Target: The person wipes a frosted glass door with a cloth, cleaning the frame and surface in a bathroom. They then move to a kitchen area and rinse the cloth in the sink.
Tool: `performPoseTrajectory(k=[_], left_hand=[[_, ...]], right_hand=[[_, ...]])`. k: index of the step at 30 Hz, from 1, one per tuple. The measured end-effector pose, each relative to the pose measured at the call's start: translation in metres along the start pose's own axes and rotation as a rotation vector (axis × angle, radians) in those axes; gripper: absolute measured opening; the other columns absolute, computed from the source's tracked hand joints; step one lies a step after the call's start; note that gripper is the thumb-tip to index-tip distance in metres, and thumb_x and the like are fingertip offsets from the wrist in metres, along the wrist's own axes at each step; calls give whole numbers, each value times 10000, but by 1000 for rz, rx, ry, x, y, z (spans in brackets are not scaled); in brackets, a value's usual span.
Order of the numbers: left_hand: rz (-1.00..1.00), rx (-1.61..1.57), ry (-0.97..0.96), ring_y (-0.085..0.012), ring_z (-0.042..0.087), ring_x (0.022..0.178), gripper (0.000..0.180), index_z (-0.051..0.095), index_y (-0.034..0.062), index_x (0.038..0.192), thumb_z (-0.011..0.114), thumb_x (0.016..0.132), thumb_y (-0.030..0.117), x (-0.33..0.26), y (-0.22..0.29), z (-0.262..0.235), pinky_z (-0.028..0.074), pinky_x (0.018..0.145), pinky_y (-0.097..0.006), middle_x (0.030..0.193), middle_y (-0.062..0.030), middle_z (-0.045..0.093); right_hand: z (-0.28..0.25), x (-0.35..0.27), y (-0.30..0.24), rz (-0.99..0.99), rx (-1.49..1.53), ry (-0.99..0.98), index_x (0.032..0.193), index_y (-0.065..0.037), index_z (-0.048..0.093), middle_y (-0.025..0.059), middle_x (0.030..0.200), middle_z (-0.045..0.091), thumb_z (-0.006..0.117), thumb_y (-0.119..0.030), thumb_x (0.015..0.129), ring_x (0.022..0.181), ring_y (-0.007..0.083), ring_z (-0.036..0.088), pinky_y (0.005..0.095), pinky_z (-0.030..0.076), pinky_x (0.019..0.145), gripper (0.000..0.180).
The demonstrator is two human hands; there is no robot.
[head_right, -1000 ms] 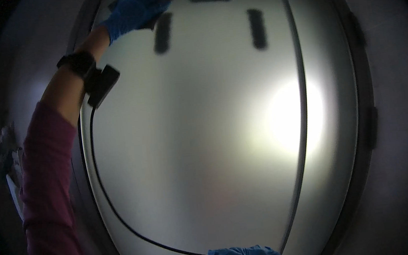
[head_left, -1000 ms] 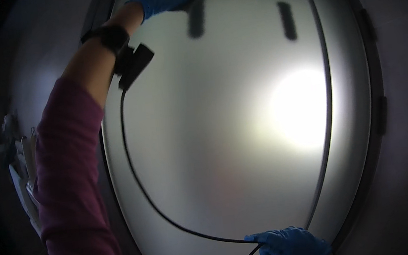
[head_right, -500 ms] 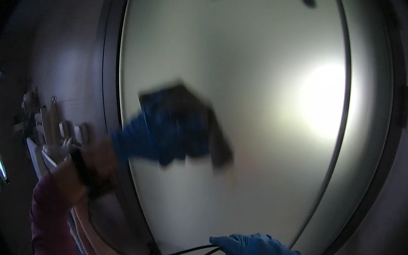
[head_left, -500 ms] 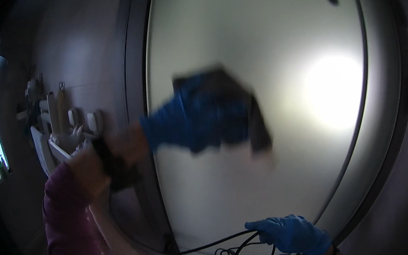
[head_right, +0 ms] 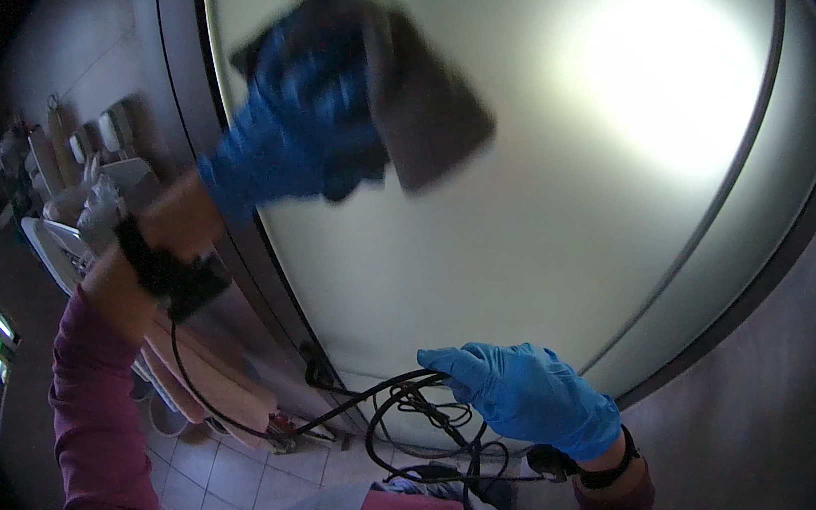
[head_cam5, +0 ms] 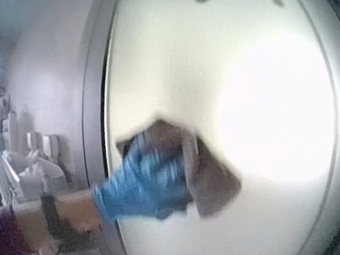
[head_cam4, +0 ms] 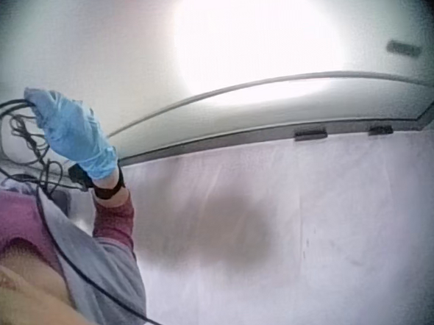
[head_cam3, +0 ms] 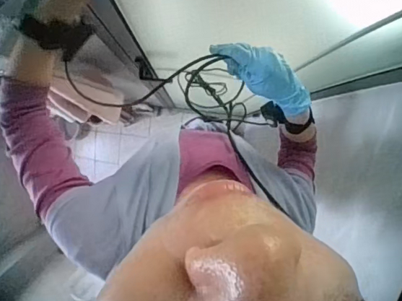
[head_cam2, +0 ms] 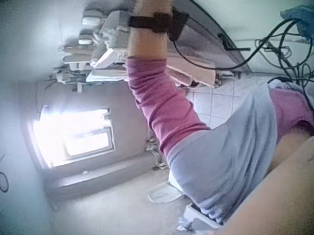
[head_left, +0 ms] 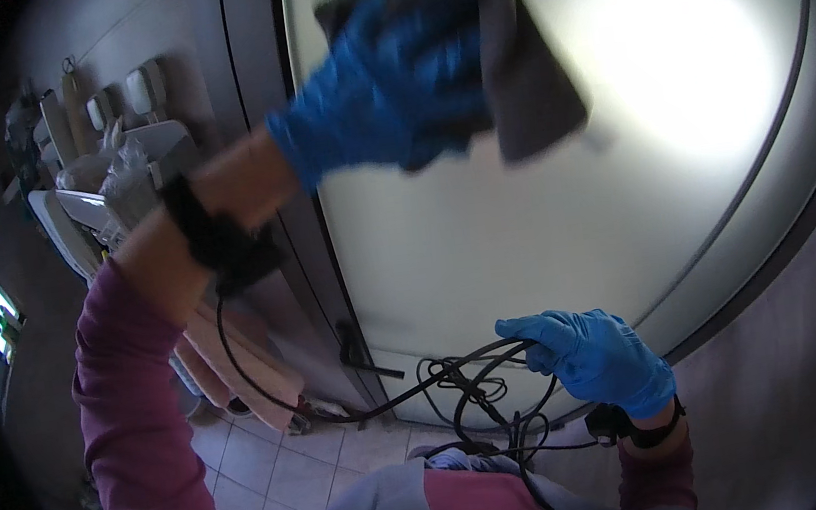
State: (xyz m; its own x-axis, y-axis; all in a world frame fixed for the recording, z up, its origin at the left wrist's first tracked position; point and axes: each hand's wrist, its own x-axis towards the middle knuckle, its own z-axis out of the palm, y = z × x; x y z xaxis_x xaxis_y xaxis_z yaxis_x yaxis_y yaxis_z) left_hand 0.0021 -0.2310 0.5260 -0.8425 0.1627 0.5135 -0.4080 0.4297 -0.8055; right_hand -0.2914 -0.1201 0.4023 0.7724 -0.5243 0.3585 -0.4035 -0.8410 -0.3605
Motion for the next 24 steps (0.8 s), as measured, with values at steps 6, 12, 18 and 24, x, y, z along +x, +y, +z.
performPoseTrajectory(k=[6,12,18,24], left_hand=[[-813,-994,-463,-335,401,1323,574,489,224,1355,660,850,438,-43,42,-5,362,1077,-530,1396,-96,460],[-529,359,-19,-410,342,1338,1019,247,178,1493,682,709,663,24,-75,-47,330,1080,-566,1504,-185,281],[-229,144,207,-349,420,1251,689,457,155,1362,674,798,487,61,-34,12,368,1015,-488,1334,-153,451],[-307,-427,-228,-286,409,1328,507,510,207,1338,665,868,317,21,211,86,260,1160,-432,1401,-98,459]], right_hand=[[12,-6,-12,39,-36,1,1249,-120,555,96,844,660,600,-81,870,675,262,665,358,539,581,384],[3,-15,-16,88,-54,-12,1209,-117,597,95,896,685,603,-126,903,674,228,672,305,533,581,306],[0,-32,-13,70,-37,-29,1198,-129,603,102,911,682,605,-146,906,665,234,666,326,535,575,292],[-2,-80,-4,43,-21,-47,1202,-119,587,120,934,677,608,-123,888,675,263,666,350,536,577,314]])
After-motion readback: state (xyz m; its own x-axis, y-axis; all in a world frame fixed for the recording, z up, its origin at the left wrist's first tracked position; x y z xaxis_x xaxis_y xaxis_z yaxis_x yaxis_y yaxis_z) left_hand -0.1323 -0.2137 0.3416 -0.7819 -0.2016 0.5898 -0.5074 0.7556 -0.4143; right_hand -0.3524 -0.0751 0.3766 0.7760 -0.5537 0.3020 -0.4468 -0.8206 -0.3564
